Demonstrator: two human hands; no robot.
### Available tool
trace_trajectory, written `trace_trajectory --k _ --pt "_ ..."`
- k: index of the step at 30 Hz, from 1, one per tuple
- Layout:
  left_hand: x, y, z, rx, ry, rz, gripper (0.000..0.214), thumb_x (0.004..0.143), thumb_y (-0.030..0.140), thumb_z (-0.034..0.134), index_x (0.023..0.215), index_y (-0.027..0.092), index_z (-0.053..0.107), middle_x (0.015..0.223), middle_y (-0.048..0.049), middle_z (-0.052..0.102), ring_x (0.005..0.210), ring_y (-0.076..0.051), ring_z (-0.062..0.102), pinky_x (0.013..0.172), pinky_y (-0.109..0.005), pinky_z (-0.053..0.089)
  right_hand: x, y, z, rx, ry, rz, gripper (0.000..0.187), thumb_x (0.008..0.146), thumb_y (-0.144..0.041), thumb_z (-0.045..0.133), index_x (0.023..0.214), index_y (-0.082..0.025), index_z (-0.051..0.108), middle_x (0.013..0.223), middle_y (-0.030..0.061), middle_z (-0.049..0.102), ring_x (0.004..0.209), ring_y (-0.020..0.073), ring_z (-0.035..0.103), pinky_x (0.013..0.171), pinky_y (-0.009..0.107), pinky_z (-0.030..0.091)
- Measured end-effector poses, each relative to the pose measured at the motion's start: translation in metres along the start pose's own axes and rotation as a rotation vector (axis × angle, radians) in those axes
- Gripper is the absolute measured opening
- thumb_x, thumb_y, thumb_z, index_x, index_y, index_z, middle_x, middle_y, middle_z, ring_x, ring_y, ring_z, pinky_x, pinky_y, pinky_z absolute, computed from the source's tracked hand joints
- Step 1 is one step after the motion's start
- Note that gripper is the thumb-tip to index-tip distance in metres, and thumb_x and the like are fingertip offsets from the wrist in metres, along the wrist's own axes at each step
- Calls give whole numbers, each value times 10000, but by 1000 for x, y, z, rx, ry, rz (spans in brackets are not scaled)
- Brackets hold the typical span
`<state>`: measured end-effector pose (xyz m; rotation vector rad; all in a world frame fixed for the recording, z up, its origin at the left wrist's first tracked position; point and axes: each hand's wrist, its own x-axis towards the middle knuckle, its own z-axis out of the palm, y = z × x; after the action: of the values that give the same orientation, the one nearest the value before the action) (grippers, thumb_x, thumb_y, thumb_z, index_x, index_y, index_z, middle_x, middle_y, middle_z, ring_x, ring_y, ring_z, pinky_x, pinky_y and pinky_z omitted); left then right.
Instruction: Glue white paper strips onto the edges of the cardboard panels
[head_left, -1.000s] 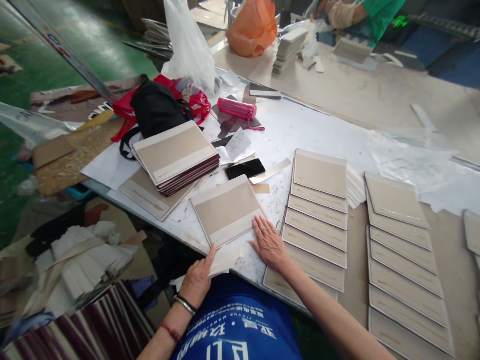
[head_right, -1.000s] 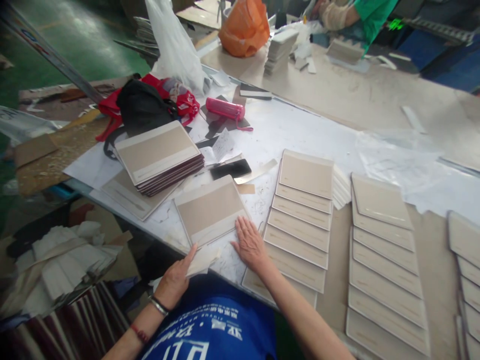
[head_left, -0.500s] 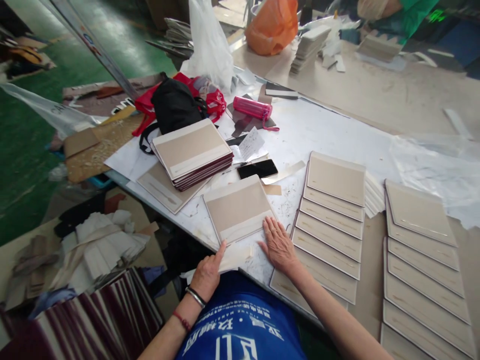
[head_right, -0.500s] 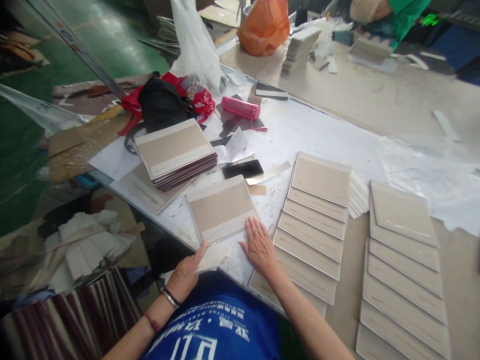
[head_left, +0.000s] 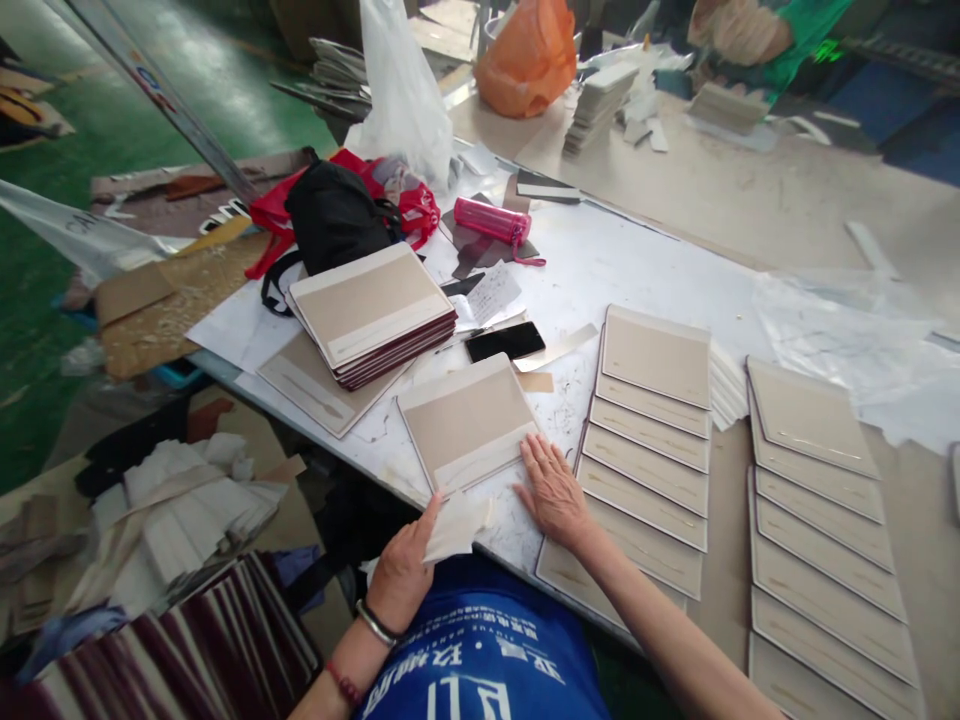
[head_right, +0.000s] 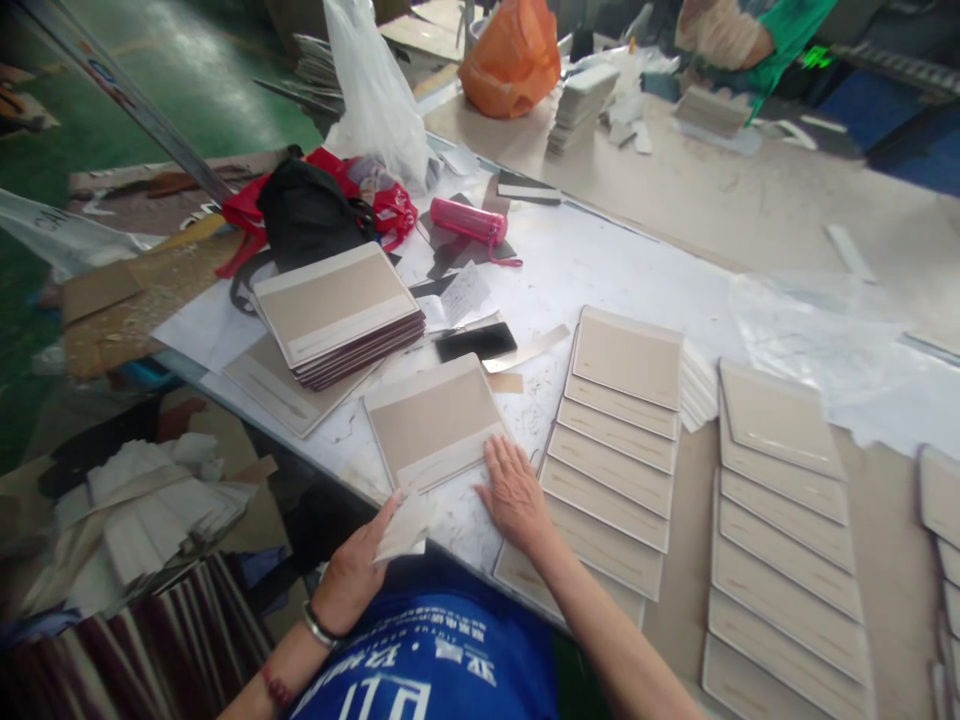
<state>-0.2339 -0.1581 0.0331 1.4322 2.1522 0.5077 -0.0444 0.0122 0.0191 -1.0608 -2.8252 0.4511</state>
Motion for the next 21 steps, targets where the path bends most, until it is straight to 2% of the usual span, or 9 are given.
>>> trace_trajectory --k 2,5,7,9,10,12,14,17,21 --pt "2 14 -11 -395 23 -185 382 752 247 504 1121 175 571 746 -40 624 693 -176 581 656 -271 474 -2 -13 -13 176 21 72 495 864 -294 427 1310 -85 386 1382 189 367 1302 274 282 1050 470 260" --pt "12 39 -25 -915 -134 -436 350 656 394 647 890 135 617 532 26 507 485 -120 477 496 -242 406 -5 -43 -36 620 -61 214 426 855 -345 443 1226 -137 476 1199 159 556 1108 241 513 922 411 422" --pt "20 53 -31 -1103 -241 -483 370 596 402 710 821 125 613 487 54 448 442 -85 413 460 -219 357 -5 -65 -50 915 -173 268 364 841 -391 466 1118 -170 550 1054 110 627 962 209 585 817 355 480" --pt "27 62 -35 -1159 -288 -453 345 576 383 735 784 128 630 503 40 477 460 -81 417 470 -213 355 -4 -84 -58 1090 -221 289 320 812 -410 510 1021 -184 596 995 79 632 916 195 589 775 323 482" --pt "29 65 -36 -1159 -300 -427 333 576 373 739 784 132 642 523 26 510 474 -85 431 478 -215 364 -3 -92 -59 1132 -200 314 300 793 -411 536 978 -186 611 976 70 628 908 193 584 767 314 478" --pt "30 70 -37 -1145 -310 -399 314 586 364 736 787 134 661 555 3 561 491 -94 459 496 -220 388 -3 -103 -55 1185 -97 429 256 769 -414 565 860 -181 619 874 48 619 829 179 585 717 294 479" --pt "30 74 -37 -1145 -324 -415 309 599 379 726 757 120 666 538 -5 577 493 -105 488 512 -229 417 -4 -107 -48 1262 1 583 257 756 -437 570 729 -182 571 701 8 573 651 150 571 587 269 479" --pt "26 79 -34 -1206 -337 -471 375 575 408 739 781 101 677 581 -38 634 567 -159 583 593 -275 491 -9 -106 -42 1387 92 721 289 751 -473 565 687 -200 496 578 -39 489 465 117 495 423 242 426" --pt "14 85 -26 -1225 -243 -571 507 549 420 754 921 86 672 790 -108 705 738 -242 653 747 -365 526 -17 -98 -50 1304 288 694 248 795 -441 532 734 -202 508 654 -24 527 579 116 521 522 232 447"
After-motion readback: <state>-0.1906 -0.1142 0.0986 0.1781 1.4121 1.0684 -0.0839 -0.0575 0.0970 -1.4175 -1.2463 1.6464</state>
